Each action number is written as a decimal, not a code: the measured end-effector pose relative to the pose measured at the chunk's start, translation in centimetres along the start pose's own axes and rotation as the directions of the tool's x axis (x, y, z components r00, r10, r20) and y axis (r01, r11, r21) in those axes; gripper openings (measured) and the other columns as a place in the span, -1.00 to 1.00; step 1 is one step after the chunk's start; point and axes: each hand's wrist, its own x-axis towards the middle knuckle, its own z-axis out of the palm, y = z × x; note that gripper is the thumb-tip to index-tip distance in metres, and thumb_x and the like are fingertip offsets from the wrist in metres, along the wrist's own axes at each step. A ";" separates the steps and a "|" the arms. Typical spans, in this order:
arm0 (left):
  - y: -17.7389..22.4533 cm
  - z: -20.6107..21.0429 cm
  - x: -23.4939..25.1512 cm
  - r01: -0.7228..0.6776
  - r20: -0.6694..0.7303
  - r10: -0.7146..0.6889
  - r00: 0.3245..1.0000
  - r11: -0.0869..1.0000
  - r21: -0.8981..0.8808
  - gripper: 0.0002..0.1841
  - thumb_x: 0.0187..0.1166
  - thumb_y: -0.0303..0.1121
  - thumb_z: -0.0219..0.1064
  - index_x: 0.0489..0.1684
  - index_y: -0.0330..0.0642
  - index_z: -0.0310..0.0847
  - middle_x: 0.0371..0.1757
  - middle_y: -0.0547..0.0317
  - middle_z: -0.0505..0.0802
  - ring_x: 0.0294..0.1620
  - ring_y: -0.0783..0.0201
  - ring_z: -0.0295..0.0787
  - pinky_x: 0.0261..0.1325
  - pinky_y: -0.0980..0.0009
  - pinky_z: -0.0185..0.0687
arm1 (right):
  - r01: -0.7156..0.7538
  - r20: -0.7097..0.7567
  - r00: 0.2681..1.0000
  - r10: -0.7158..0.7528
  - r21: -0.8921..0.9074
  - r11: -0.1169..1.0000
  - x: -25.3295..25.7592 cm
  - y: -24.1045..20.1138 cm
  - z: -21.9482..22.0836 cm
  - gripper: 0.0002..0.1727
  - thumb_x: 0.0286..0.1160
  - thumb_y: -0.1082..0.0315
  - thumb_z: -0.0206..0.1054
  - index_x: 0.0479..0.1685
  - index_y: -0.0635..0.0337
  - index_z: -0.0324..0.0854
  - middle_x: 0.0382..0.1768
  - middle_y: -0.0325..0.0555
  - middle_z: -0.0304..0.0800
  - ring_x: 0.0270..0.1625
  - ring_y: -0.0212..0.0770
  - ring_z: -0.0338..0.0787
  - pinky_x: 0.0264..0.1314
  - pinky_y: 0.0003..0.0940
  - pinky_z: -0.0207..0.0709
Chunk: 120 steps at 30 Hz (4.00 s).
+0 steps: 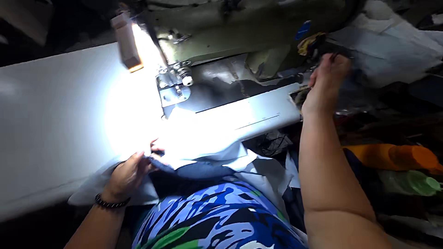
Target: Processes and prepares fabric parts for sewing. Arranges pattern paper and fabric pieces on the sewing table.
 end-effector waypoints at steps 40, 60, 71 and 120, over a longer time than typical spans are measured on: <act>11.6 -1.1 5.2 0.140 -0.158 0.039 0.987 0.289 0.947 -0.58 0.80 -0.04 0.14 0.06 -0.28 0.69 -0.24 -0.13 0.77 -0.23 -0.03 0.72 -0.10 -0.09 0.61 | 0.527 0.675 0.737 -0.037 -0.540 0.656 -5.8 -1.5 2.6 -0.45 0.69 0.12 0.24 0.56 0.24 0.50 0.47 0.53 0.49 0.52 0.68 0.40 0.42 0.74 0.14; 16.9 -9.5 -1.6 -0.107 -0.201 0.801 0.564 0.312 0.944 -0.31 0.69 -0.34 0.27 0.74 -0.37 0.01 0.13 0.16 0.82 -0.13 0.58 0.78 -0.01 0.53 0.75 | 0.483 0.855 -0.213 0.473 -0.329 0.812 -24.4 -0.9 15.3 -0.36 0.74 -0.03 0.19 0.51 0.37 0.52 0.48 0.44 0.57 0.60 0.42 0.49 0.59 0.49 0.24; 5.5 -17.9 -9.7 0.454 -0.401 0.330 0.855 -0.101 0.885 -0.51 0.54 -0.66 0.19 0.44 -0.14 0.65 0.59 -0.39 0.54 0.51 -0.58 0.44 0.34 -0.61 0.21 | 0.435 0.866 -0.151 0.476 -0.374 0.819 -18.5 -1.5 6.4 -0.42 0.80 0.05 0.16 0.72 0.07 0.41 0.43 0.37 0.64 0.54 0.39 0.57 0.62 0.34 0.30; 15.7 0.4 -17.7 0.316 -0.123 0.764 0.634 -0.111 0.942 -0.69 0.88 -0.25 0.04 0.10 -0.41 0.46 -0.27 -0.13 0.67 -0.39 0.22 0.58 -0.30 0.34 0.55 | -0.295 0.780 -0.306 -0.546 0.468 0.833 -28.4 -21.7 16.2 -0.30 0.86 -0.03 -0.01 0.79 0.26 0.22 0.49 0.14 0.64 0.50 -0.13 0.68 0.57 -0.17 0.52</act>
